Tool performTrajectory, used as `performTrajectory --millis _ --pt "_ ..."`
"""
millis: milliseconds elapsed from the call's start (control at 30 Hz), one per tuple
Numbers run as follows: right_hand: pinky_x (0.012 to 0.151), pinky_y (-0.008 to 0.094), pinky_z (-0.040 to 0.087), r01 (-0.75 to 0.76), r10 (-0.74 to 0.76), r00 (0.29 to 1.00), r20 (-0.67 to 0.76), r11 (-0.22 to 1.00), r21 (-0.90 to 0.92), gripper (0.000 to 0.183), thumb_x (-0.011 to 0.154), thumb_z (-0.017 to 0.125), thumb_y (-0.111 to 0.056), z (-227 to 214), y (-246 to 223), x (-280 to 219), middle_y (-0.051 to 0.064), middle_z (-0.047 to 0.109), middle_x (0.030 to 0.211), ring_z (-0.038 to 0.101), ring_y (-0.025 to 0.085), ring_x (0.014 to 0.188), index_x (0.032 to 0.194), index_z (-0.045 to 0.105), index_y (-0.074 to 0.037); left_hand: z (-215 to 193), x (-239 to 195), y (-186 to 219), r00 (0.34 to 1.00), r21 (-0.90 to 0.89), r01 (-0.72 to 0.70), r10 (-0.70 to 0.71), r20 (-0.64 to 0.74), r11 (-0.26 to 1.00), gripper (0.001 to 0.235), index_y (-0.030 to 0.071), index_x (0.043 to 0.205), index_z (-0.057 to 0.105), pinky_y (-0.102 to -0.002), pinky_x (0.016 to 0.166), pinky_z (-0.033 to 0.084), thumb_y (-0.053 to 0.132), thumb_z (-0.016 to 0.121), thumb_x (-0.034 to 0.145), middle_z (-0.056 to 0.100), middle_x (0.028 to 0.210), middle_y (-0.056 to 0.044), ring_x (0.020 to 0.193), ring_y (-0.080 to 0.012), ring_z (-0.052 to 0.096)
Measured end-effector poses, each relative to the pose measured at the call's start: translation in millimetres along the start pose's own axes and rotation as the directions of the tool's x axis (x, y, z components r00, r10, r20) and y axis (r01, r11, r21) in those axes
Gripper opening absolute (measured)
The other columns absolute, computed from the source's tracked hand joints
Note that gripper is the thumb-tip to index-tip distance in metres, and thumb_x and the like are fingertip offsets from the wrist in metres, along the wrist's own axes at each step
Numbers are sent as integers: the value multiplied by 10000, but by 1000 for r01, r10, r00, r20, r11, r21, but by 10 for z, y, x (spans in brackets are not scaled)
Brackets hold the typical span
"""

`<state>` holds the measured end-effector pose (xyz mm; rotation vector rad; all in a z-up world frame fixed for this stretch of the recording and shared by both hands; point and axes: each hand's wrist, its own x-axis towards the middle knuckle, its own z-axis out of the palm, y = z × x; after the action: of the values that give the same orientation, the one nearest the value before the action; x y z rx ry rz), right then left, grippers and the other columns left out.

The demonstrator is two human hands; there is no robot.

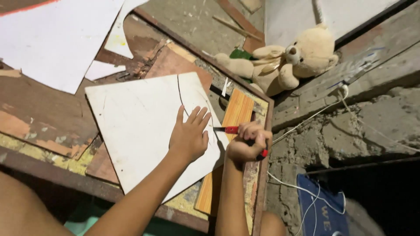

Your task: Using a utility knife to cut a curved shape out of a white foam board through repeated scoring passes.

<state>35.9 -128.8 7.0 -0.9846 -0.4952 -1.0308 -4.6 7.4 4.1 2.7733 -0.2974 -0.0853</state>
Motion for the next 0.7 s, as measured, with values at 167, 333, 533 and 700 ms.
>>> performTrajectory --millis 167,333,533,700 --pt "467 289 328 -58 57 998 -24 998 -25 318 931 480 -186 165 -12 79 -25 289 522 300 141 422 662 311 -176 -20 -29 -11 1000 23 -11 11 1 1000 654 206 1636 296 -572 1280 -29 348 229 1001 251 1723 -13 1592 -198 195" --pt "431 294 329 -137 136 991 -20 989 -60 294 899 478 -157 293 61 237 -16 254 499 273 143 388 659 309 -162 -59 -21 -30 999 2 -10 10 37 1000 654 208 1645 258 -581 1282 -33 351 241 1007 227 1727 -14 1592 -201 168" --pt "393 310 296 -211 211 977 -9 977 37 347 939 451 -207 280 94 103 11 243 515 261 172 379 638 287 -153 -37 6 -3 1000 66 3 -3 2 998 677 191 1638 266 -607 1277 -10 362 279 983 234 1723 -26 1584 -221 196" --pt "900 358 455 112 93 859 503 926 -361 488 1086 287 -397 -97 -671 -141 120 605 967 586 228 919 901 595 -68 735 263 -126 919 51 -65 80 -387 997 721 54 1564 330 -632 1240 24 414 363 941 301 1651 -122 1529 -274 241"
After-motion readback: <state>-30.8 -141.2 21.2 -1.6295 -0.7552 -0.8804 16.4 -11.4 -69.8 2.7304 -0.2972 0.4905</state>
